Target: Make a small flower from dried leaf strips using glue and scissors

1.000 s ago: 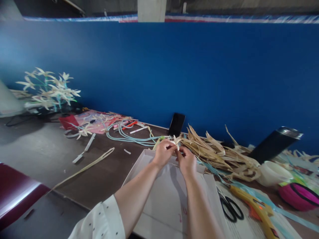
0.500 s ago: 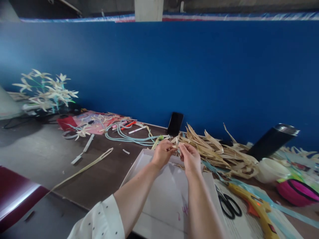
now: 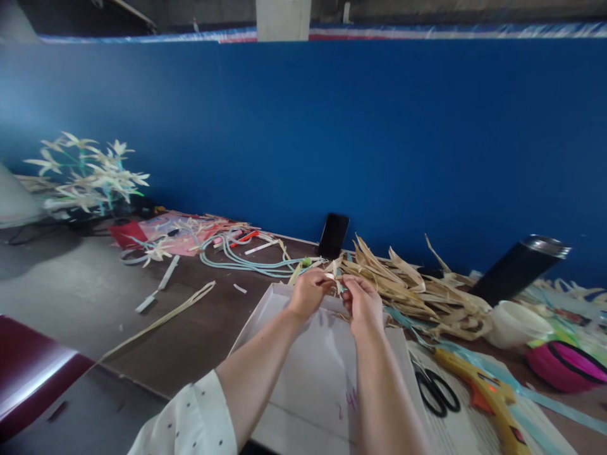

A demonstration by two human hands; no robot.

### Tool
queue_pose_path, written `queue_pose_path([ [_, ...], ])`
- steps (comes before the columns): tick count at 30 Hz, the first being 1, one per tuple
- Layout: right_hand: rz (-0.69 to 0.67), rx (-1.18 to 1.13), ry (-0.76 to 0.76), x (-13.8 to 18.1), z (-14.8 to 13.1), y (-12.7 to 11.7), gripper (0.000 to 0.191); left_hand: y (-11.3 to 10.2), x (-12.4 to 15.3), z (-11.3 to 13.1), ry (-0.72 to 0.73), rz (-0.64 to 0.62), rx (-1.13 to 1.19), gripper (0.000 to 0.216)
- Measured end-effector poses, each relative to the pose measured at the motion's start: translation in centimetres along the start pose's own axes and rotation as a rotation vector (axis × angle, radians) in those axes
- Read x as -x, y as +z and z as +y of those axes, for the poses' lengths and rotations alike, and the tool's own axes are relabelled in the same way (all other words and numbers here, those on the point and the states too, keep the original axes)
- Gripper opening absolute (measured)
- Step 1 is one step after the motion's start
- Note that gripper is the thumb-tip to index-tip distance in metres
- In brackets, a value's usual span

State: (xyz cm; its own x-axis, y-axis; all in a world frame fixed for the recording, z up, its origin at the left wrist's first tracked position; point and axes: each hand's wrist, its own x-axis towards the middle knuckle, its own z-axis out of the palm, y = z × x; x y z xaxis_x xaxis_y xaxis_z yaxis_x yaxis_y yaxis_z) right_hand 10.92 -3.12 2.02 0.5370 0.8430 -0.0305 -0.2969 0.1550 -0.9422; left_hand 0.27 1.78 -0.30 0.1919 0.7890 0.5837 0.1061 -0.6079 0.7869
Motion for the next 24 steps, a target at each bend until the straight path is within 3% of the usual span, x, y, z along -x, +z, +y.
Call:
queue_pose_path([
  [17, -0.056, -0.055, 0.036, 0.1, -0.1, 0.0, 0.023, 0.2, -0.1, -0.7, -0.038, 0.006, 0.109, 0.007],
  [24, -0.069, -0.081, 0.031, 0.1, -0.2, 0.1, 0.031, 0.0, -0.1, -0.5, -0.05, 0.038, 0.102, 0.005],
])
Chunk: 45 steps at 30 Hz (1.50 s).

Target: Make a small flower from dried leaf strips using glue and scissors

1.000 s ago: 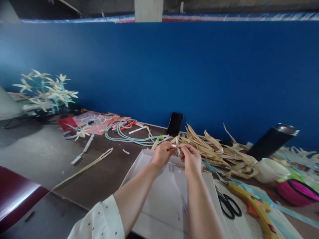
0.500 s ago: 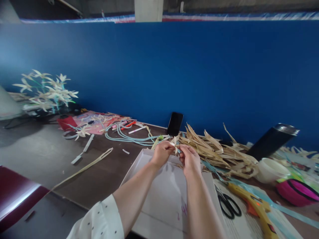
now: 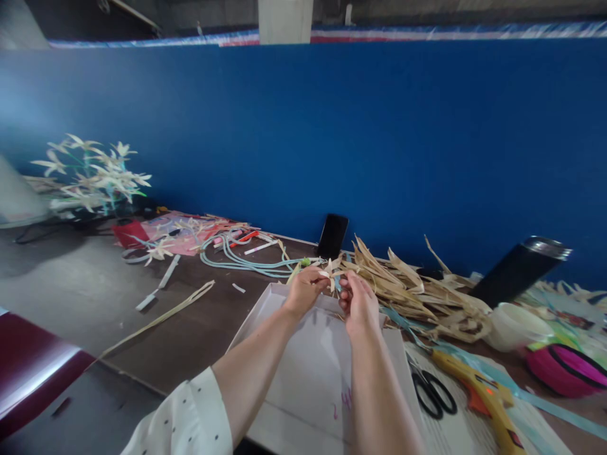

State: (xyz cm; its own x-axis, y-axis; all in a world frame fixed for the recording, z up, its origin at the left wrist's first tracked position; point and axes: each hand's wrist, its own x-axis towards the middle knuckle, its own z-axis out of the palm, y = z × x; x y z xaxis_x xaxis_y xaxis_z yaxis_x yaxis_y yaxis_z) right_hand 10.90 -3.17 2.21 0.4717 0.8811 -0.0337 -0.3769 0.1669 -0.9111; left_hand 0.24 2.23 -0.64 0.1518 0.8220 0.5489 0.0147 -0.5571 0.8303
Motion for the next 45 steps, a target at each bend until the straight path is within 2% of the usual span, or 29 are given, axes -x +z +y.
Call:
queue_pose_path([
  [10, 0.09, -0.056, 0.005, 0.12, -0.5, 0.23, 0.042, -0.11, -0.01, 0.05, -0.006, -0.047, 0.101, 0.008],
  [16, 0.032, 0.166, -0.086, 0.28, -0.22, 0.09, 0.042, 0.13, 0.01, 0.03, 0.019, -0.071, 0.099, 0.009],
  [20, -0.003, 0.289, -0.08, 0.39, -0.13, 0.1, 0.039, 0.15, 0.14, 0.43, 0.054, -0.102, 0.031, 0.012],
  [25, 0.064, 0.242, -0.115, 0.27, -0.06, 0.24, 0.032, 0.1, 0.25, 0.29, 0.075, -0.151, -0.02, 0.011],
  [37, 0.173, 0.111, -0.023, 0.09, -0.01, 0.41, 0.022, -0.03, 0.32, 0.19, 0.107, -0.187, -0.052, 0.009],
  [41, 0.137, 0.111, -0.007, 0.02, 0.15, 0.32, 0.025, -0.03, 0.32, 0.18, 0.11, -0.185, -0.102, 0.011],
  [45, 0.117, 0.115, -0.006, 0.0, 0.15, 0.29, 0.038, -0.12, 0.21, 0.08, 0.084, -0.098, -0.141, 0.008],
])
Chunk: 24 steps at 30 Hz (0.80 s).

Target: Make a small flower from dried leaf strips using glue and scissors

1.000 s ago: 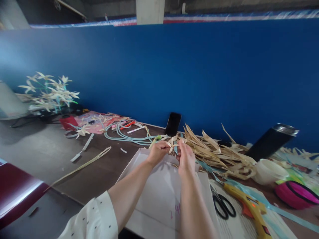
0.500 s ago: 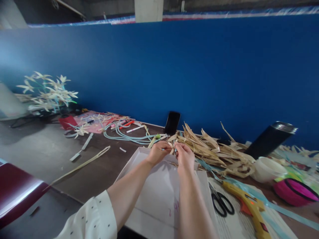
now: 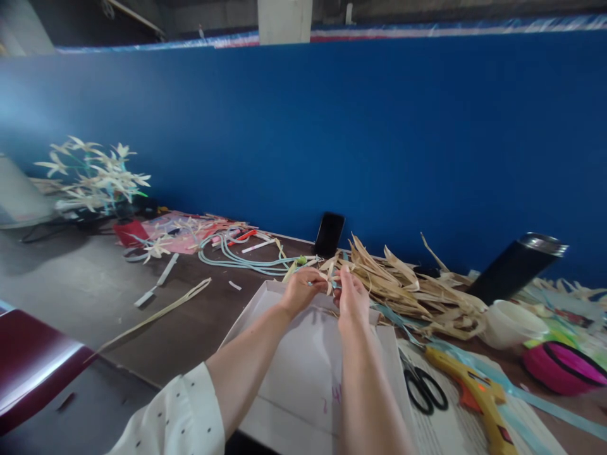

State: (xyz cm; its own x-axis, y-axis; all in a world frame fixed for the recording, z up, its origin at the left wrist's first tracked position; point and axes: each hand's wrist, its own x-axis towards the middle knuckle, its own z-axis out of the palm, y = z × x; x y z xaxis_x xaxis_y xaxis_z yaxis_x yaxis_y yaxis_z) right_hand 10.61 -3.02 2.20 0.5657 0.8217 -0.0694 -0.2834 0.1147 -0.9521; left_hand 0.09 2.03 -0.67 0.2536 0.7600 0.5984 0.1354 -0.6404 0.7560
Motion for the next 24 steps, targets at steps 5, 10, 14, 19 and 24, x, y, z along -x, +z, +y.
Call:
queue_pose_path([
  [5, 0.017, 0.016, 0.071, 0.1, 0.0, 0.1, 0.048, -0.2, -0.2, -0.1, 0.013, 0.111, -0.038, 0.006],
  [10, -0.164, 0.025, 0.062, 0.6, 0.2, 0.2, 0.036, -0.3, -0.1, -0.2, -0.017, 0.19, -0.081, 0.006],
  [14, -0.24, 0.04, 0.046, 0.9, 0.2, 0.3, 0.028, -0.5, -0.1, -0.1, 0.018, 0.19, -0.136, 0.01],
  [19, -0.27, 0.034, 0.025, 0.9, 0.3, 0.4, 0.023, -0.6, 0.0, -0.2, 0.053, 0.2, -0.15, 0.013],
  [24, -0.255, 0.034, 0.03, 1.1, 0.2, 0.6, 0.022, -0.4, -0.1, -0.6, 0.052, 0.226, -0.172, 0.01],
])
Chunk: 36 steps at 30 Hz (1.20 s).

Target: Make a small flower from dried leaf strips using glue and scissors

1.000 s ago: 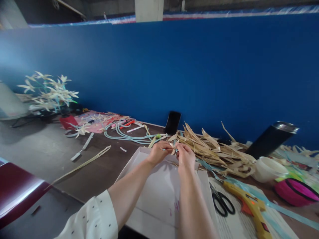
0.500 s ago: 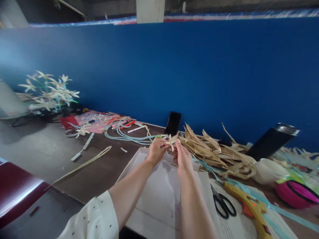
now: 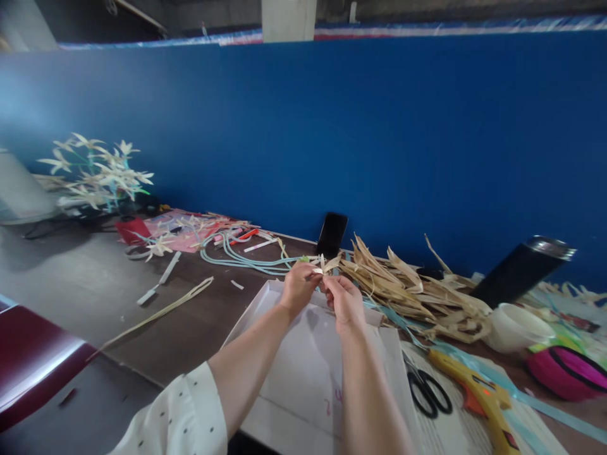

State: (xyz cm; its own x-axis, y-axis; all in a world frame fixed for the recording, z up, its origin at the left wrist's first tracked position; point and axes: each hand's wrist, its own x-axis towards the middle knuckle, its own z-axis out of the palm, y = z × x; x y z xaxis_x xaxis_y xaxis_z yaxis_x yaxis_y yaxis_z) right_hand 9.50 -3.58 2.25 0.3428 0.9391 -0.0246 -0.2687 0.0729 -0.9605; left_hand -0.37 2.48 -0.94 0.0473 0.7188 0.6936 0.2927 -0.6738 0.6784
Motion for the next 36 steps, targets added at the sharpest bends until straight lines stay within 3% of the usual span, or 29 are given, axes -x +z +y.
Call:
queue_pose_path([
  [18, 0.0, 0.065, -0.003, 0.2, 0.0, 0.2, 0.027, -0.2, -0.1, 0.3, -0.015, -0.02, 0.009, 0.012],
  [26, 0.288, -0.014, -0.001, -0.6, -0.5, -0.6, 0.045, -0.3, -0.1, 0.5, 0.0, -0.01, 0.025, 0.011],
  [36, 0.182, -0.011, -0.108, -0.6, -0.2, -0.7, 0.033, 0.1, -0.1, 0.6, 0.047, -0.103, 0.101, 0.012],
])
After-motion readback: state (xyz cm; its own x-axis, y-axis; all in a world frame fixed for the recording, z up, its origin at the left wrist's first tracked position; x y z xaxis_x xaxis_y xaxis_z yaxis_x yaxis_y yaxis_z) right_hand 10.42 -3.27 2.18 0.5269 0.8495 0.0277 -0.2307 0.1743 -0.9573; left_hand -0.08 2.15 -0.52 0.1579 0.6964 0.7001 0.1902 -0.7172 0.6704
